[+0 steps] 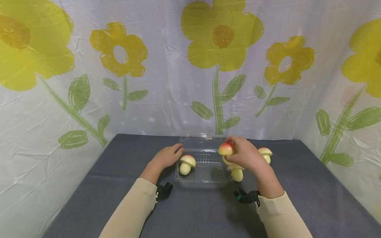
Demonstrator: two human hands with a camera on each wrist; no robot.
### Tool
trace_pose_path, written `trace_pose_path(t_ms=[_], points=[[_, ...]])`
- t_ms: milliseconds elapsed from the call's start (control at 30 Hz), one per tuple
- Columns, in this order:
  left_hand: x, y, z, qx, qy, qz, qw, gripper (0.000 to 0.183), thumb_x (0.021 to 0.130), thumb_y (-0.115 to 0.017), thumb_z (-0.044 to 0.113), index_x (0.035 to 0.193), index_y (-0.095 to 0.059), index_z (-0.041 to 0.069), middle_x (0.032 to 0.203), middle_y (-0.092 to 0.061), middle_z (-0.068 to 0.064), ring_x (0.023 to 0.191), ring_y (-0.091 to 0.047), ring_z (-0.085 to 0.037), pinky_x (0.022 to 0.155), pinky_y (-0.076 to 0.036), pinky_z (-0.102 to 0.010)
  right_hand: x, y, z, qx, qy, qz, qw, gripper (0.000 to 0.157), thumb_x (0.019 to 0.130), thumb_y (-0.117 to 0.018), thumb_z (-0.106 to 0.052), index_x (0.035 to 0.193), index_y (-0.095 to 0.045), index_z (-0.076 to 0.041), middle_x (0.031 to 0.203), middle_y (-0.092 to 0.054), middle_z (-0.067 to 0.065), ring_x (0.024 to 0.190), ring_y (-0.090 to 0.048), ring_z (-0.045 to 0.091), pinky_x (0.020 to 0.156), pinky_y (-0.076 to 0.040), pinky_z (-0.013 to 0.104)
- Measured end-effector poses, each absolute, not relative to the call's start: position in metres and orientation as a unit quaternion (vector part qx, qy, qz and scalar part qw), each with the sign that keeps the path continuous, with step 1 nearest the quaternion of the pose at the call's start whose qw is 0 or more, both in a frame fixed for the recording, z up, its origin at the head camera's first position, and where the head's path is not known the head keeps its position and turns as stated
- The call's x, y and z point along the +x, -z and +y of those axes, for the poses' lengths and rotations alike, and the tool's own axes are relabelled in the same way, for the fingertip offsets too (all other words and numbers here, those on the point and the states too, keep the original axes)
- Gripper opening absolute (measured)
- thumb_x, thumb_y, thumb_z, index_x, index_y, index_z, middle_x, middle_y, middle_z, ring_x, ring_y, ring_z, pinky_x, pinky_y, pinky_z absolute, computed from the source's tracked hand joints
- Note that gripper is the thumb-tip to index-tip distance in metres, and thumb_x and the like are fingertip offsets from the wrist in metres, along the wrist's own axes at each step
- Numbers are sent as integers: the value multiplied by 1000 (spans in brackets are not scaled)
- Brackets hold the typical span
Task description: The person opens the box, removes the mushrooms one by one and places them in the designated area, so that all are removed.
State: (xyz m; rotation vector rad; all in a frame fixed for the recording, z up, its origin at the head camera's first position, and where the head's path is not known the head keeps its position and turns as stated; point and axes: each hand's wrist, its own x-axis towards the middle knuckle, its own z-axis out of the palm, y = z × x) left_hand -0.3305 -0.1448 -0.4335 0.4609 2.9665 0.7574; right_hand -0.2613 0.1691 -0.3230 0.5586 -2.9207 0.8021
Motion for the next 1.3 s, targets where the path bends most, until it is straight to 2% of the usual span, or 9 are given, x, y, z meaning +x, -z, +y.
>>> trace_pose_path(t_ms=[200,400,600,867,1033,1133,1300], points=[[-332,434,-145,150,-243,958,20,53,112,-38,40,157,-43,13,151,-53,-14,135,-52,-39,109,-43,-61,-262,317,186,162,-276,-947,4,49,84,-75,-10,131,-60,-2,113,-66,15,88,-60,26,72,-50,40],[-330,434,-145,150,-245,958,22,53,112,-38,41,157,-43,13,150,-53,-14,135,-52,-39,109,-43,-61,-261,314,200,138,-281,-949,-36,55,81,-69,-6,134,-55,1,121,-62,21,84,-58,26,63,-49,37],[-331,435,-145,147,-242,959,23,53,112,-38,42,158,-43,14,151,-52,-14,136,-51,-39,110,-42,-61,-263,314,214,126,-257,-957,-36,50,82,-70,-11,129,-57,1,112,-65,17,86,-58,27,68,-49,38],[-332,436,-145,146,-243,959,23,54,112,-38,42,158,-43,14,152,-52,-14,136,-51,-39,110,-42,-61,-265,315,229,99,-237,-965,-46,49,86,-73,-17,128,-57,3,120,-64,23,93,-61,32,73,-52,45],[-332,437,-146,145,-246,958,25,55,112,-37,44,159,-41,15,153,-50,-13,138,-49,-38,111,-41,-61,-269,320,238,84,-240,-965,-57,52,87,-74,-18,127,-56,8,122,-62,27,96,-62,34,76,-54,48],[-333,438,-146,146,-246,958,22,55,112,-37,43,159,-42,15,153,-50,-13,138,-49,-39,111,-41,-61,-273,323,243,64,-230,-968,-73,52,86,-73,-19,125,-56,11,115,-63,25,91,-61,33,74,-54,46],[-334,439,-146,145,-243,959,20,54,112,-38,42,159,-41,14,154,-49,-13,139,-48,-39,112,-40,-61,-278,330,249,40,-221,-968,-108,48,84,-72,-17,118,-56,12,95,-60,16,80,-56,28,67,-50,40]])
